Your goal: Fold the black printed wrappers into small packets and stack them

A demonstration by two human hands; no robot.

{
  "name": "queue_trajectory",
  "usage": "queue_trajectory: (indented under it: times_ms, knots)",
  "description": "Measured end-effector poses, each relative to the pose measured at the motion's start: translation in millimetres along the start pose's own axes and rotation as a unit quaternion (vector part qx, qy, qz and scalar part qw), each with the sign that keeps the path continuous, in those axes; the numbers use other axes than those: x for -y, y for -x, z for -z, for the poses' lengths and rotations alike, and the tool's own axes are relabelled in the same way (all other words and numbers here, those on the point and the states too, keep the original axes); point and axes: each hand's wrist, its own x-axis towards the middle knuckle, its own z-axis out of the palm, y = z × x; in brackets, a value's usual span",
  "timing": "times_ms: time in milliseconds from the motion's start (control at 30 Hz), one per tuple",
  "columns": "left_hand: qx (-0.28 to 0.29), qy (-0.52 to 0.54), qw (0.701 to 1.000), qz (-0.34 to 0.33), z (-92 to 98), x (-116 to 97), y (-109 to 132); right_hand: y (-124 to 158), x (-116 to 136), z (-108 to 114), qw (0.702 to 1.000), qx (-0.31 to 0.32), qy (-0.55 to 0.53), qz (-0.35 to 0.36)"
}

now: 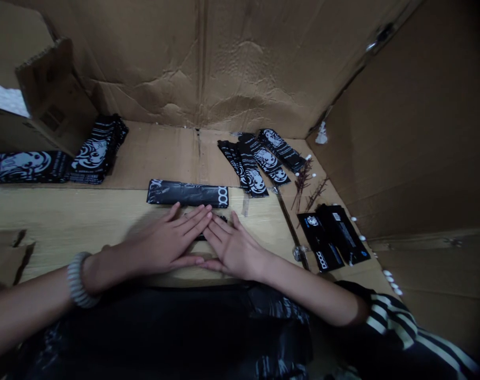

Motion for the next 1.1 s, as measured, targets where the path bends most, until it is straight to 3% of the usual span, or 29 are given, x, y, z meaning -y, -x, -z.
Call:
queue_trajectory:
  times_ms: [300, 367, 433, 533, 600, 767, 867, 1000, 1100]
  knots:
    - [0.057, 0.044, 0.997, 0.009, -6.5, 13, 8, 4, -16, 7, 0.993, 0.025, -0.117, 0.022]
    - [0.069, 0.057, 0.996, 0.013, -4.5, 13, 6, 3, -24, 7, 0.984, -0.016, -0.176, 0.026]
    - [0.076, 0.060, 0.995, 0.014, -0.7, 12, 1, 1, -35, 9, 0.969, -0.097, -0.227, 0.017]
    - [0.074, 0.045, 0.996, 0.024, 10.7, 4, -8, -8, -53, 17, 0.947, -0.219, -0.232, -0.046]
    - [0.065, 0.031, 0.997, 0.039, 21.6, -4, -17, -18, -65, 25, 0.942, -0.251, -0.188, -0.118]
    - [0.040, 0.048, 0.995, 0.080, 41.0, -14, -37, -44, -80, 33, 0.933, -0.179, -0.158, -0.268]
    - [0.034, 0.083, 0.990, 0.108, 39.1, -9, -36, -52, -82, 26, 0.916, -0.165, -0.218, -0.294]
    - [0.017, 0.114, 0.983, 0.140, 32.7, 4, -17, -53, -84, 16, 0.853, -0.245, -0.344, -0.306]
    - [0.006, 0.115, 0.978, 0.173, 33.3, 9, 2, -52, -85, 16, 0.829, -0.277, -0.381, -0.303]
